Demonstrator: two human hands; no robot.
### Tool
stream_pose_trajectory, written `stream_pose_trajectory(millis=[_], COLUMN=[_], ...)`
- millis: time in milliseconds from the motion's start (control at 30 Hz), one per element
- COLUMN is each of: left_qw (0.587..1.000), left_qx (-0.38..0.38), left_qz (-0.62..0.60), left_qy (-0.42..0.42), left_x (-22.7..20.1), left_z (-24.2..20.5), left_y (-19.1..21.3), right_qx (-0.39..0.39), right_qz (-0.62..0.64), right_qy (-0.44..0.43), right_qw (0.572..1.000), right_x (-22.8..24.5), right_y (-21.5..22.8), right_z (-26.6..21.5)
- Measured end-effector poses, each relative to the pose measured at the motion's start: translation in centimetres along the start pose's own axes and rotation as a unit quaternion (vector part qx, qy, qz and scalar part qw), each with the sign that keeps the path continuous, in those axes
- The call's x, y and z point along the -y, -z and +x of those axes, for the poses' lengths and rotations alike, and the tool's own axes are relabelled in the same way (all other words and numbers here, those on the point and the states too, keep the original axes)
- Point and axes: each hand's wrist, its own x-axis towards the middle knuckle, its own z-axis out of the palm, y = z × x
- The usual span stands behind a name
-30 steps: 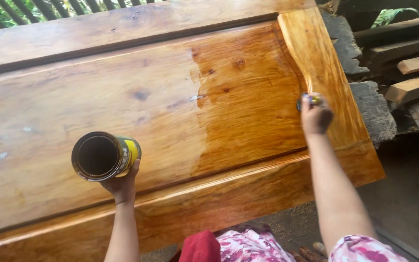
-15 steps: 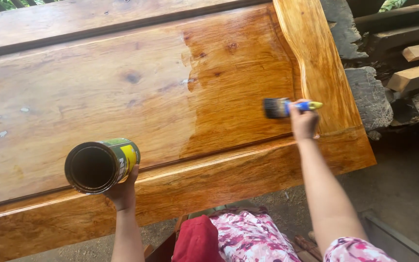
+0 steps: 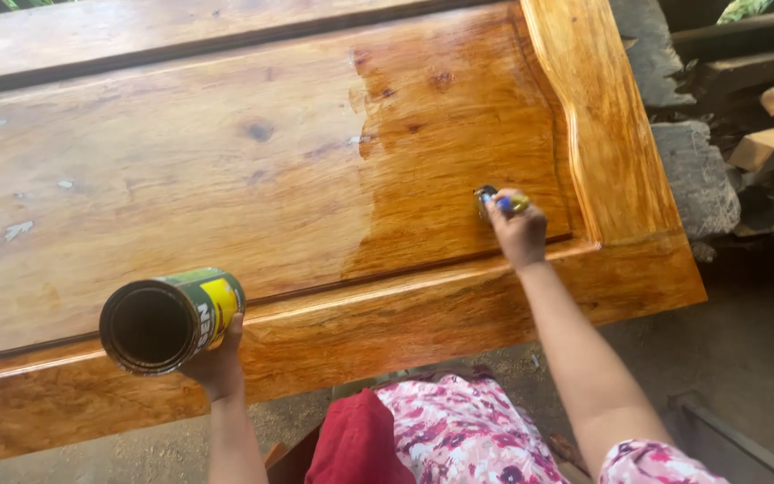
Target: Apply wood stain or varnish to the surface of a large wooden door using a paintbrush.
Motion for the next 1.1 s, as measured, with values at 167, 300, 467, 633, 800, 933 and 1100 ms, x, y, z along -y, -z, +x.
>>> stream_pose_trajectory(millis=[167,300,467,633,800,933,1100], left_qw=[0.999,0.997,0.999,0.997,0.993,0.990,0.983], left_qx=[-0.003,0.021,0.016,0.041,0.076,0.100,0.115], left_qz=[-0.034,-0.057,0.006,0.066,0.082,0.086,0.143], left_qy=[0.016,0.042,0.051,0.013,0.049,0.046,0.025], left_x=[0.8,0.7,5.0,6.2,8.2,11.6,16.6], left_z=[1.9,3.6,4.2,7.1,9.4,9.9,9.8], left_y=[1.0,2.4,4.6,5.9,9.4,10.4,10.4], right_qx=[-0.053,-0.058,-0.010,0.037,-0.022,0.057,0.107], right_qz=[0.064,-0.076,-0.075,0.041,-0.156,-0.140,0.150], right_qy=[-0.068,-0.094,0.018,0.032,0.060,0.126,0.018], right_qw=[0.994,0.991,0.997,0.998,0.986,0.980,0.983], right_x=[-0.8,0.7,12.8,18.9,17.0,21.2,35.8], right_y=[7.4,4.6,-4.7,-7.4,-4.8,-12.7,-14.5], right_z=[2.0,-0.6,-5.2,-4.9,-3.9,-10.5,-10.4])
